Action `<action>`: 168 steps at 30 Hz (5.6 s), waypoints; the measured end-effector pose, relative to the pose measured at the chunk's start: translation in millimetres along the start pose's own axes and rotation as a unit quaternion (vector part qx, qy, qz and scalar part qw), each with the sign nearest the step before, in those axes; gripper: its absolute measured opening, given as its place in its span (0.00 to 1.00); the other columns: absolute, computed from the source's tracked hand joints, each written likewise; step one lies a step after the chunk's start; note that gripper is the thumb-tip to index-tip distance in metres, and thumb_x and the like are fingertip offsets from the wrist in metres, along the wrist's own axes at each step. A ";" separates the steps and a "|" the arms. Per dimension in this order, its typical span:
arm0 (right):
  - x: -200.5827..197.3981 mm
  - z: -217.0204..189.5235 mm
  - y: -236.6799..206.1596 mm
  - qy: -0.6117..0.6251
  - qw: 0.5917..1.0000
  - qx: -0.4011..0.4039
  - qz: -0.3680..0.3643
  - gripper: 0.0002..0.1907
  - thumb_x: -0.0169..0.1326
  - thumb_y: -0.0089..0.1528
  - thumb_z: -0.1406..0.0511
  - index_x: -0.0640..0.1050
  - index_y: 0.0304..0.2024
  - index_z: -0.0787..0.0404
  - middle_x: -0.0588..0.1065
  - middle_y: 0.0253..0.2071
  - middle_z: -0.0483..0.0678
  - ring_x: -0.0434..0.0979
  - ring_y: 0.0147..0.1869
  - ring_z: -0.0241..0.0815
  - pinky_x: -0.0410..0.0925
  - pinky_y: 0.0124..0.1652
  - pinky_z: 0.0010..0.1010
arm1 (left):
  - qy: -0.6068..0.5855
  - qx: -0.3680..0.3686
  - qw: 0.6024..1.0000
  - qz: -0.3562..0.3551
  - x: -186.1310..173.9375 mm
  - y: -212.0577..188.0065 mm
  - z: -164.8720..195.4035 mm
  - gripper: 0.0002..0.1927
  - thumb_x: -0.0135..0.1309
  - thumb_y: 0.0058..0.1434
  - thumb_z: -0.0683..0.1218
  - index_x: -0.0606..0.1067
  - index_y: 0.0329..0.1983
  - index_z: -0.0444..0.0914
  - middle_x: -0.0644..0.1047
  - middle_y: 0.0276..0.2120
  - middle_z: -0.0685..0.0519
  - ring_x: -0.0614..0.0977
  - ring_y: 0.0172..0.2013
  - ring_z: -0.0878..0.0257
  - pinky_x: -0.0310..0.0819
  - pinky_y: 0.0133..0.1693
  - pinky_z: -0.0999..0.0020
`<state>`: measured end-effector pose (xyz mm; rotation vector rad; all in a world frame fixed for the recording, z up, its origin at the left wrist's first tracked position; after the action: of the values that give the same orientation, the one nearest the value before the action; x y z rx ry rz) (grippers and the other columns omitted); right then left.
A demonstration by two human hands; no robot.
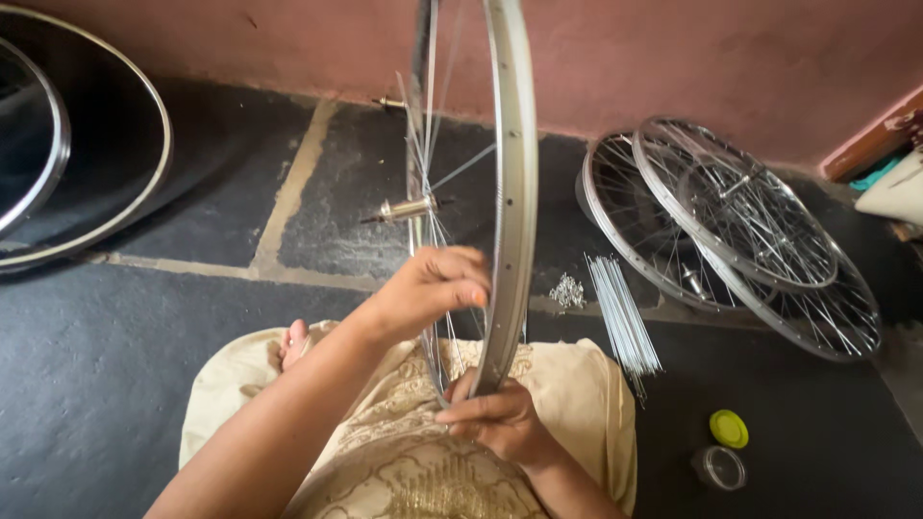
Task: The person is assembling a bicycle wheel by hand, inserting spokes into the rim and hub. They repeatedly pick up spokes, thread them through the rim holes, and adjust their placement while rotating the wheel to access different sections.
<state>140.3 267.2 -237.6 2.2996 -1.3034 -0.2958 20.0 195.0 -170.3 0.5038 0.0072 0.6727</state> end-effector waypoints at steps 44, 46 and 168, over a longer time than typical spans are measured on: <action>19.4 -170.7 122.0 -0.633 0.729 -0.180 0.189 0.14 0.59 0.57 0.80 0.80 0.46 0.68 0.72 0.55 0.56 0.79 0.49 0.47 0.75 0.45 0.32 | -0.081 0.022 0.989 0.124 -36.9 -4.3 17.3 0.09 0.59 0.68 0.45 0.80 0.43 0.34 0.79 0.36 0.55 0.78 0.39 0.67 0.72 0.48 0.70; 24.0 -171.1 121.8 -0.656 0.705 -0.187 0.192 0.14 0.60 0.57 0.80 0.80 0.46 0.69 0.72 0.55 0.56 0.79 0.49 0.47 0.75 0.46 0.33 | -0.090 0.015 0.985 0.148 -40.2 -3.9 12.5 0.08 0.60 0.68 0.44 0.80 0.43 0.33 0.80 0.36 0.55 0.79 0.40 0.67 0.73 0.48 0.70; -4.0 -3.1 18.9 -0.381 0.910 -0.146 0.078 0.49 0.67 0.60 0.56 0.53 0.73 0.64 0.68 0.64 0.63 0.75 0.67 0.55 0.70 0.63 0.42 | -0.123 -0.013 0.990 0.067 -31.9 -9.6 25.5 0.14 0.59 0.64 0.46 0.75 0.52 0.40 0.79 0.42 0.59 0.79 0.44 0.69 0.74 0.51 0.68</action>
<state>125.3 263.3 -225.6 1.8525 -1.6326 -1.3352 4.9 158.2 -157.0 0.5632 -0.2686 0.7378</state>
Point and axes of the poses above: each hand's wrist, its own y-axis towards the middle knuckle, its own x-axis out of the palm, z = x × y, the point moved 10 cm from there along y, towards the middle knuckle
